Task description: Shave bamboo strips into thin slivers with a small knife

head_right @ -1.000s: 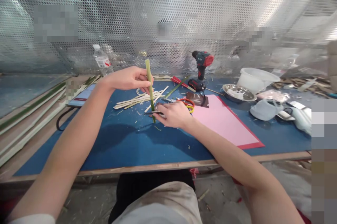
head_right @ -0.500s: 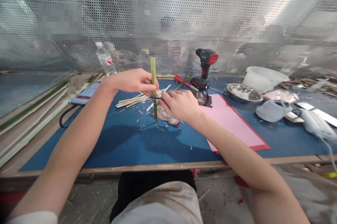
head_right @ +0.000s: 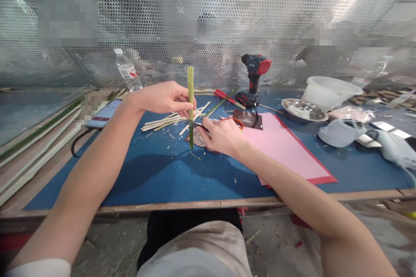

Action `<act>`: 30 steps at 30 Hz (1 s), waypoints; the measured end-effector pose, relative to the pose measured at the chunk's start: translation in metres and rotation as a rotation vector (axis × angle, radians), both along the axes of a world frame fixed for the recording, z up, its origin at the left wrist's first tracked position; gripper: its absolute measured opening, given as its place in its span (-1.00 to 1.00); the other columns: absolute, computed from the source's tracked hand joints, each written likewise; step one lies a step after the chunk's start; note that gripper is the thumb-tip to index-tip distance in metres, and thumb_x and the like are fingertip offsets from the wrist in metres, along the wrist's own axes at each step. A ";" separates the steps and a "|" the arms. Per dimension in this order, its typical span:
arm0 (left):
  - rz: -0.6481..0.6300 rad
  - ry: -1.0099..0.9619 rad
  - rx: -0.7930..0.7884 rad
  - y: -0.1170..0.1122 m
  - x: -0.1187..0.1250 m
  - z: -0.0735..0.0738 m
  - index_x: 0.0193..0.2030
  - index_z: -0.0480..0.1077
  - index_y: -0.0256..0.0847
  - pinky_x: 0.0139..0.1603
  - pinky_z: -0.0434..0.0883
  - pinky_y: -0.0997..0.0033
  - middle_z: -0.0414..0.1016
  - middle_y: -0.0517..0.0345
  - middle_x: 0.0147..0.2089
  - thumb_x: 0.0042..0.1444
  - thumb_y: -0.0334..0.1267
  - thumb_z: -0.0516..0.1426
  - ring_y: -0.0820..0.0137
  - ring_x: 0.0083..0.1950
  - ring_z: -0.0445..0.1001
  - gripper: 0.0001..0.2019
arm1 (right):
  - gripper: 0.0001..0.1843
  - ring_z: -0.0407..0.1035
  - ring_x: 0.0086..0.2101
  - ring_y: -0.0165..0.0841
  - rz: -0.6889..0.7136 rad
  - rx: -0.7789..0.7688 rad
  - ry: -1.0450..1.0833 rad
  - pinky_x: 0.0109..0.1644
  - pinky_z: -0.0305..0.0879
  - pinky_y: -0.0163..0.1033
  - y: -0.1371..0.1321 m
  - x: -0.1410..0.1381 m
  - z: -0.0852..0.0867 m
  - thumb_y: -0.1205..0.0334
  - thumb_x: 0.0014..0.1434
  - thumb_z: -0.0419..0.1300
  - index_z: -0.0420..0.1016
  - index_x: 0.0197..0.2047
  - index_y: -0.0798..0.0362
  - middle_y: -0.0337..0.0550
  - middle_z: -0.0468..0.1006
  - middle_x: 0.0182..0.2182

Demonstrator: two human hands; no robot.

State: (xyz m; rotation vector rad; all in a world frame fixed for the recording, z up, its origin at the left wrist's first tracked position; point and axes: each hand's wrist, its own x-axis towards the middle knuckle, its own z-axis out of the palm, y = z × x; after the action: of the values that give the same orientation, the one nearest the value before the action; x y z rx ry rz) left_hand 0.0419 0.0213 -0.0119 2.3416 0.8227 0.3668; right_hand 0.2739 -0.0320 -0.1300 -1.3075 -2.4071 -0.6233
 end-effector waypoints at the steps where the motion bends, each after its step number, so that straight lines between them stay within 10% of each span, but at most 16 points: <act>1: -0.004 -0.002 -0.001 0.000 0.001 0.000 -0.17 0.56 -0.25 -0.18 0.59 0.47 0.74 0.10 -0.19 0.23 -0.22 0.20 0.37 -0.22 0.72 -0.84 | -0.42 0.35 -0.52 -0.36 0.003 -0.004 0.000 -0.35 -0.25 -0.16 0.000 0.001 0.000 -0.12 0.53 -0.19 0.50 -0.15 0.08 -0.06 0.64 -0.42; 30: 0.014 0.035 -0.115 0.008 -0.014 0.003 -0.07 0.59 -0.24 -0.11 0.62 0.43 0.74 0.07 -0.17 0.26 -0.12 0.21 0.33 -0.18 0.72 -0.74 | -0.54 0.39 -0.48 -0.38 0.133 0.039 0.046 -0.36 -0.23 -0.17 -0.005 0.003 -0.029 -0.06 0.51 -0.05 0.50 -0.22 0.04 -0.15 0.65 -0.38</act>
State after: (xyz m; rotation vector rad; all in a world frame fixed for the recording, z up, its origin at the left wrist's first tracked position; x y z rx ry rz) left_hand 0.0284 0.0289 -0.0091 2.2421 0.8550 0.2777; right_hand 0.2767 -0.0367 -0.1590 -1.1231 -2.4080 -0.5931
